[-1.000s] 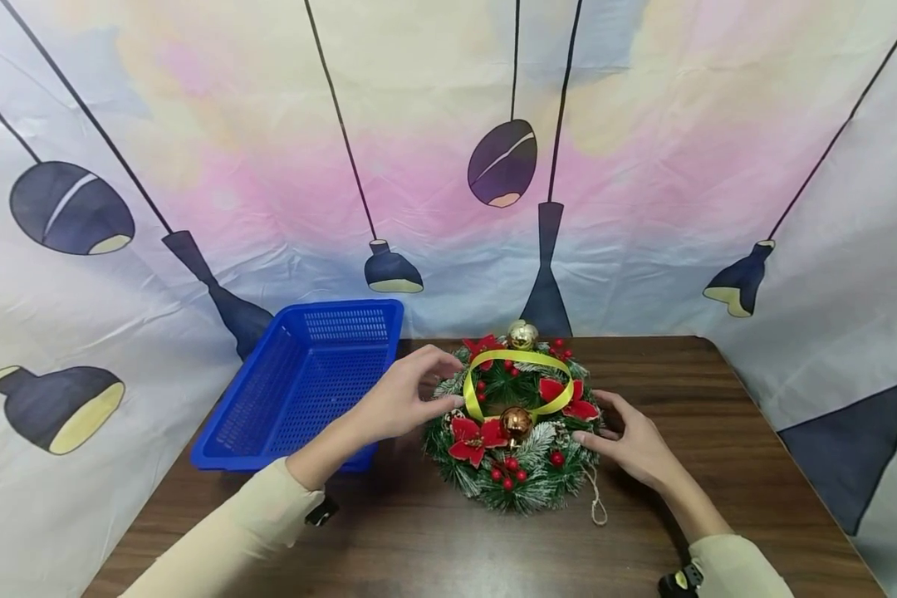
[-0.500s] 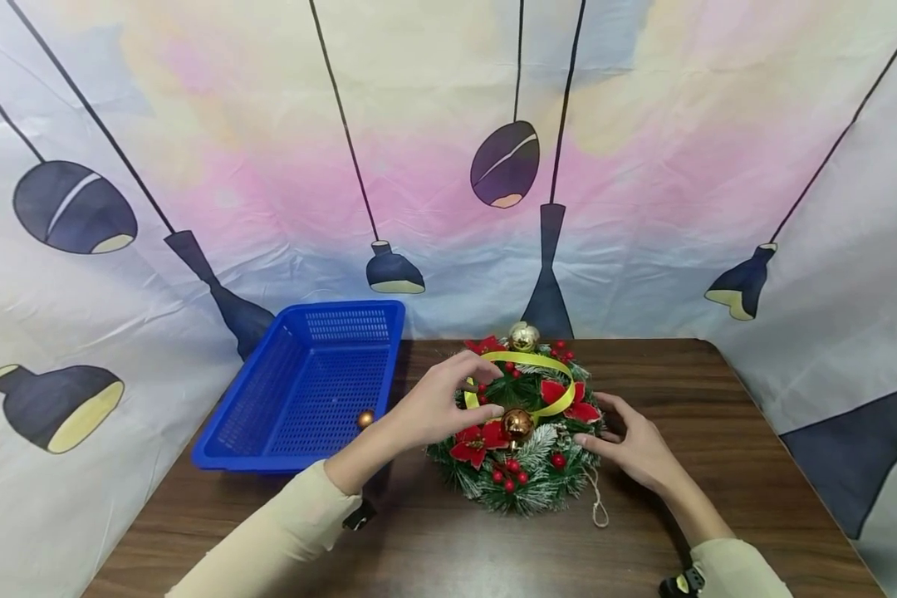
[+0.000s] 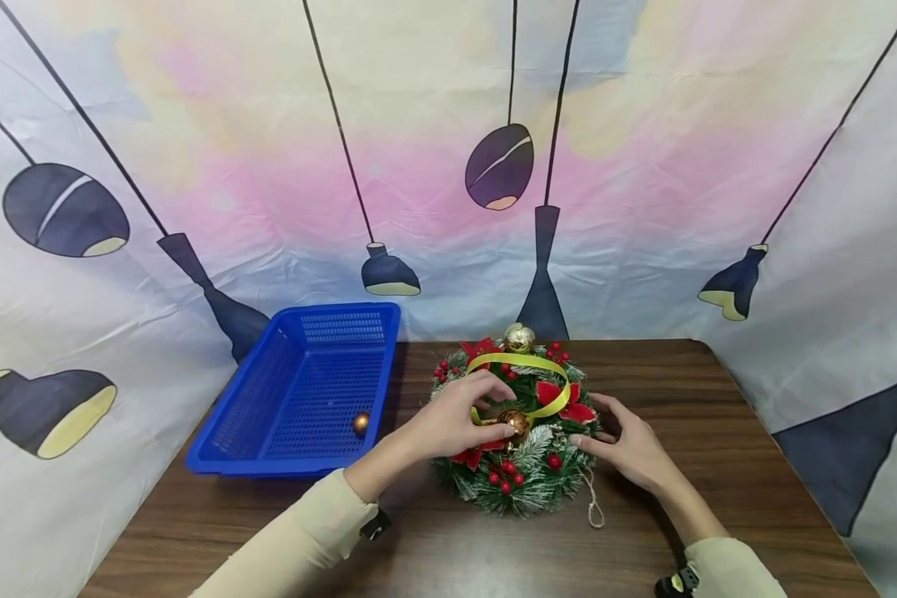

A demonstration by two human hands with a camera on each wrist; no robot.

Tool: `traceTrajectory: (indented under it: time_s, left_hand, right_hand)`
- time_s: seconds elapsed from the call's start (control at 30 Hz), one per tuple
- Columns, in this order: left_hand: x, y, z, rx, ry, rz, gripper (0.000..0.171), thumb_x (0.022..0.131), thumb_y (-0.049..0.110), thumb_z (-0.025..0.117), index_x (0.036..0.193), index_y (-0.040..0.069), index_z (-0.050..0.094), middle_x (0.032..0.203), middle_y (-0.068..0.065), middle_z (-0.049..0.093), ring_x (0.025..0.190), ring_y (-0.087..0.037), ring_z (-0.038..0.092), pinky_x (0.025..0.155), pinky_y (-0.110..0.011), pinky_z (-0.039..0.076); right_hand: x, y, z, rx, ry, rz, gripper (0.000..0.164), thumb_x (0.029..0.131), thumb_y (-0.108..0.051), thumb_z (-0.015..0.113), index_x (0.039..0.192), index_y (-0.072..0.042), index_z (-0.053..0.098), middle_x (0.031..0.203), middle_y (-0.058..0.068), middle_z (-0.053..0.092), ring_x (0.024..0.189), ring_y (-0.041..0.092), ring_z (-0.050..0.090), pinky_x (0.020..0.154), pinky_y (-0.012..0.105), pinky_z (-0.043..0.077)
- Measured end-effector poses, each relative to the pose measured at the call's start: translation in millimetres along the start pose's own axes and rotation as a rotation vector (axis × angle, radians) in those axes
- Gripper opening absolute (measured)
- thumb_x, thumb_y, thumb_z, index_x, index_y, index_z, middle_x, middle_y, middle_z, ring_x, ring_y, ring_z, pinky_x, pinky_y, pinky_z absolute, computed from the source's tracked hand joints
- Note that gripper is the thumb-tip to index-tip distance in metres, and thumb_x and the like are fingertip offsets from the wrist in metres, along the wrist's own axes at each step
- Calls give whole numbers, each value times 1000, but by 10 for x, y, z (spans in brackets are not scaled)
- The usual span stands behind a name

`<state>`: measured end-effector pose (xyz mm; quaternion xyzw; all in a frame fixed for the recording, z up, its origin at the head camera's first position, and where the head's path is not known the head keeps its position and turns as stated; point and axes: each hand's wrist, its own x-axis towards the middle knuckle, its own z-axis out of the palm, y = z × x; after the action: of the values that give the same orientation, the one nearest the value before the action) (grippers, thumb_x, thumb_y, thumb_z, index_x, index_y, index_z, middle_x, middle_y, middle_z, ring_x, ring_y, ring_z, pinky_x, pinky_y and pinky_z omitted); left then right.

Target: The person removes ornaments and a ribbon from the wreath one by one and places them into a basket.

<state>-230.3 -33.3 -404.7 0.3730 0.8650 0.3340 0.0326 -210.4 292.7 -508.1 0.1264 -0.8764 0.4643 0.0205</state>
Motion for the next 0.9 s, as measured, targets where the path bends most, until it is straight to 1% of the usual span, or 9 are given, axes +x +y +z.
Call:
traceTrajectory:
  time_s: [0.13, 0.23, 0.3, 0.47, 0.63, 0.9]
  left_hand:
    - [7, -20, 47, 8, -8, -5, 39, 100, 34, 77, 132, 15, 67, 128, 2, 64, 120, -17, 63, 98, -24, 55]
    - [14, -38, 77, 3, -11, 0, 39, 100, 34, 77, 132, 14, 67, 128, 3, 64, 119, -14, 63, 98, -22, 54]
    - [10, -51, 98, -4, -14, 3, 40, 100, 34, 77, 132, 14, 67, 128, 3, 64, 118, -13, 63, 99, -24, 54]
    - [-3, -76, 161, 5, -17, 3, 38, 99, 32, 79, 130, 15, 68, 127, 4, 64, 115, -10, 63, 98, -26, 54]
    - [0, -90, 219, 32, -8, 1, 36, 97, 31, 81, 128, 16, 69, 125, 4, 63, 113, -9, 62, 98, -24, 53]
    - [-8, -111, 250, 34, -5, 2, 37, 98, 31, 79, 130, 16, 68, 124, 4, 63, 112, -8, 62, 97, -24, 53]
  right_hand:
    - [-5, 5, 11, 16, -1, 4, 77, 98, -34, 79, 159, -4, 41, 157, 27, 46, 136, 47, 55, 102, 49, 54]
    - [-10, 6, 8, 18, -3, 4, 77, 98, -34, 79, 159, -4, 41, 157, 27, 46, 138, 48, 53, 103, 50, 54]
    - [-8, 6, 9, 16, 0, 2, 77, 98, -34, 79, 159, -4, 41, 156, 27, 46, 138, 48, 53, 103, 50, 54]
    - [3, 0, 26, -8, 8, -13, 76, 98, -33, 79, 158, -3, 42, 154, 28, 49, 133, 47, 58, 101, 49, 56]
    - [0, -14, 29, -4, 11, -13, 76, 98, -31, 79, 158, -2, 42, 153, 28, 50, 132, 47, 58, 101, 52, 55]
    - [-8, -36, 24, 13, 9, -1, 78, 97, -30, 80, 158, -2, 41, 153, 29, 49, 133, 49, 58, 102, 54, 55]
